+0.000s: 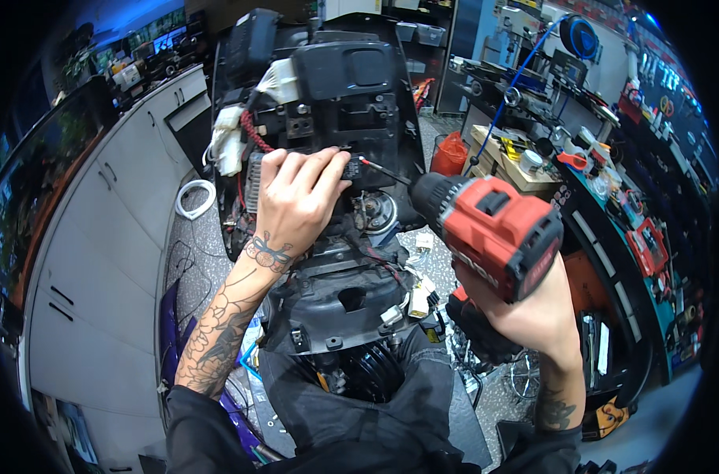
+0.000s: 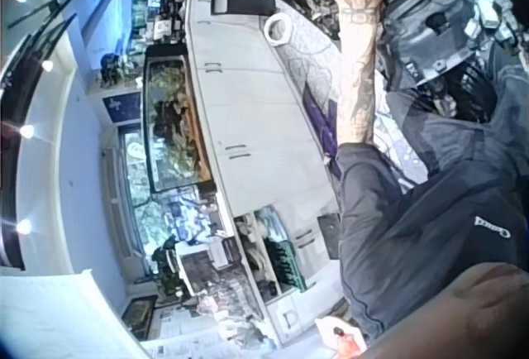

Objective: The person assembles and secures a black plastic housing onto a motorcycle's internal electronics. They connect wiring harnesses, align the housing, and use a cordless drill to fasten screws. The person also wipes the motorcycle seat with a cloth and retrieves small parts from a tool cart.

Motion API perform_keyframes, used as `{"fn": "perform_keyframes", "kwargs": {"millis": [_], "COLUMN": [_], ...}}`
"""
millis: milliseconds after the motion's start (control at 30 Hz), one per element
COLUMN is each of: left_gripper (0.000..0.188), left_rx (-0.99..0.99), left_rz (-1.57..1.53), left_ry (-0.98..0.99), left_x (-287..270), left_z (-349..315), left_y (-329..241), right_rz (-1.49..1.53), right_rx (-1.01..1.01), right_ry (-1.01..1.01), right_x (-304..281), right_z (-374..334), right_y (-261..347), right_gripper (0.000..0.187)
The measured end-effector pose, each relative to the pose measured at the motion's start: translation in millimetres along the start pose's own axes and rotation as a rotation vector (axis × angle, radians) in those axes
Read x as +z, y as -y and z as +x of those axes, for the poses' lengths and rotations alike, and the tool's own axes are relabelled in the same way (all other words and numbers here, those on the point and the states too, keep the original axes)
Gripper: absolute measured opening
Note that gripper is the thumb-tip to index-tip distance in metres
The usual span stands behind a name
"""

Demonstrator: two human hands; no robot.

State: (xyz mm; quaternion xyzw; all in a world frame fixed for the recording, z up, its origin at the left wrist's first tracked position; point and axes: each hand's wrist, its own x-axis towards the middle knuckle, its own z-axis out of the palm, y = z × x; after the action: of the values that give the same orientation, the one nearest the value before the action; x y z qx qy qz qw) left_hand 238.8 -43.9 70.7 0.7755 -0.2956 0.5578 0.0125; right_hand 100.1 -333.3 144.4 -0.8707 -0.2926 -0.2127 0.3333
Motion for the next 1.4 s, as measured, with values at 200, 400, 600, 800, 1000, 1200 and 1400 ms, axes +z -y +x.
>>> {"fn": "perform_keyframes", "kwargs": {"millis": [200, 400, 600, 800, 1000, 1200, 1400], "left_gripper": [0.039, 0.042, 0.044, 0.042, 0.044, 0.043, 0.043], "left_rx": [0.016, 0.007, 0.042, 0.113, 0.041, -0.015, -0.038], "left_rz": [-0.028, 0.000, -0.107, -0.110, -0.142, -0.123, -0.100], "left_ry": [0.016, 0.060, 0.122, 0.164, 0.152, 0.169, 0.162], "left_x": [11, 12, 2, -2, 4, 8, 11], "left_z": [-2, -3, -7, -19, -24, -26, -28], "left_y": [1, 1, 6, 3, -5, -8, -10], "right_rz": [0.118, 0.081, 0.037, 0.159, 0.046, 0.027, 0.051], "right_rx": [0.143, 0.086, 0.150, 0.148, -0.048, -0.016, 0.009], "right_ry": [0.068, 0.076, 0.169, 0.145, 0.047, 0.059, 0.045], "right_x": [6, 0, -8, 12, 14, 23, 26], "right_z": [6, 11, 2, -7, -17, -17, -19], "right_y": [-12, -20, -12, -8, -7, -15, -16], "right_gripper": [0.039, 0.040, 0.042, 0.044, 0.050, 0.048, 0.044]}}
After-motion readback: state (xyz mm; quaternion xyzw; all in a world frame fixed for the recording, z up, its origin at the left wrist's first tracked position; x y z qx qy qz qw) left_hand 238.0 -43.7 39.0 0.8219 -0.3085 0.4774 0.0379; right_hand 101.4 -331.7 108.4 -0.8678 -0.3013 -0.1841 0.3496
